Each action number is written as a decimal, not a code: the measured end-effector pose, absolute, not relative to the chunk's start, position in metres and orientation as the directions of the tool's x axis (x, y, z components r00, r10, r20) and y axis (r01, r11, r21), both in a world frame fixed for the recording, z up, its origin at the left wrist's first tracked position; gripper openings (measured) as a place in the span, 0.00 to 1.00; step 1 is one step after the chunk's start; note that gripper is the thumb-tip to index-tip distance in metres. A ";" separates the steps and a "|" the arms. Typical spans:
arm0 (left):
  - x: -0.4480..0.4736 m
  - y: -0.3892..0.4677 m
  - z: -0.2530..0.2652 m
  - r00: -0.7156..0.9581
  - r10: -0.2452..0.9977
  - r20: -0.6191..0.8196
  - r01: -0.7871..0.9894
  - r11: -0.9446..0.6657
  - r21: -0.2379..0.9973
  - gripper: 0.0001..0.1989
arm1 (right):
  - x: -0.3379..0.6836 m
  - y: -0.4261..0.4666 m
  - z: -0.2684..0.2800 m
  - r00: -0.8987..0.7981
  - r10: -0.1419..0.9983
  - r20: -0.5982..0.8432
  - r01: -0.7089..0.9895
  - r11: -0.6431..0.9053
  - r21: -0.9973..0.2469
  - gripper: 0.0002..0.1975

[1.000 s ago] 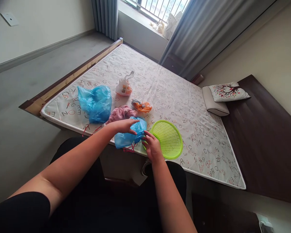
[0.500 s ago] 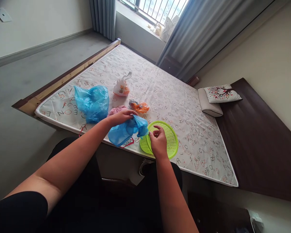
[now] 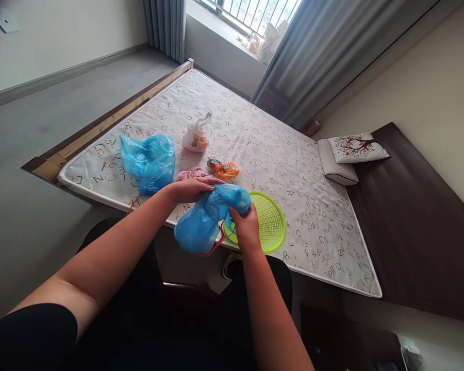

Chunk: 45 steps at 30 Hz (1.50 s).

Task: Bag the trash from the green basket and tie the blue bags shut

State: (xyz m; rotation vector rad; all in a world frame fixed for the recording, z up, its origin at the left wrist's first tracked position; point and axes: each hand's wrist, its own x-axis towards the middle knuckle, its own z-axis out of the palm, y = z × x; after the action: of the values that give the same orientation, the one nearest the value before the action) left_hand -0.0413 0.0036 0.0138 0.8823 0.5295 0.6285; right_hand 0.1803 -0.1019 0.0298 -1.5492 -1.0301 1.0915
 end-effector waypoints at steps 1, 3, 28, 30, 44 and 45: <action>-0.043 0.003 0.015 0.724 0.669 -0.168 -0.251 0.483 0.839 0.21 | 0.185 -0.100 0.032 0.221 0.954 -0.202 0.052 -0.218 -0.975 0.30; -0.046 0.005 0.013 0.726 0.670 -0.159 -0.204 0.430 0.880 0.21 | 0.193 -0.097 0.039 0.192 0.951 -0.243 -0.049 -0.239 -0.970 0.27; -0.016 -0.011 0.005 0.460 0.887 0.051 0.026 -0.071 0.997 0.04 | 0.214 -0.099 0.067 0.357 0.898 -0.257 -0.154 -0.215 -0.964 0.32; -0.024 -0.007 0.011 0.453 0.888 -0.077 -0.132 0.153 0.979 0.05 | 0.222 -0.099 0.068 0.373 0.894 -0.247 -0.067 -0.240 -0.969 0.33; -0.019 -0.015 0.019 0.541 0.828 -0.148 -0.473 0.445 0.760 0.02 | 0.202 -0.107 0.045 -0.078 0.929 0.362 0.824 0.265 -0.501 0.30; -0.017 -0.016 0.018 0.565 0.807 -0.174 -0.444 0.475 0.760 0.04 | 0.193 -0.107 0.042 -0.092 0.933 0.348 0.807 0.275 -0.522 0.30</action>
State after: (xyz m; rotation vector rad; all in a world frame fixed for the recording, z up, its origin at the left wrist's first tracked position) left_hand -0.0173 -0.0164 0.0176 0.7255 0.5676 0.8170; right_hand 0.1933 -0.1069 0.0417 -1.5632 -1.9268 0.2596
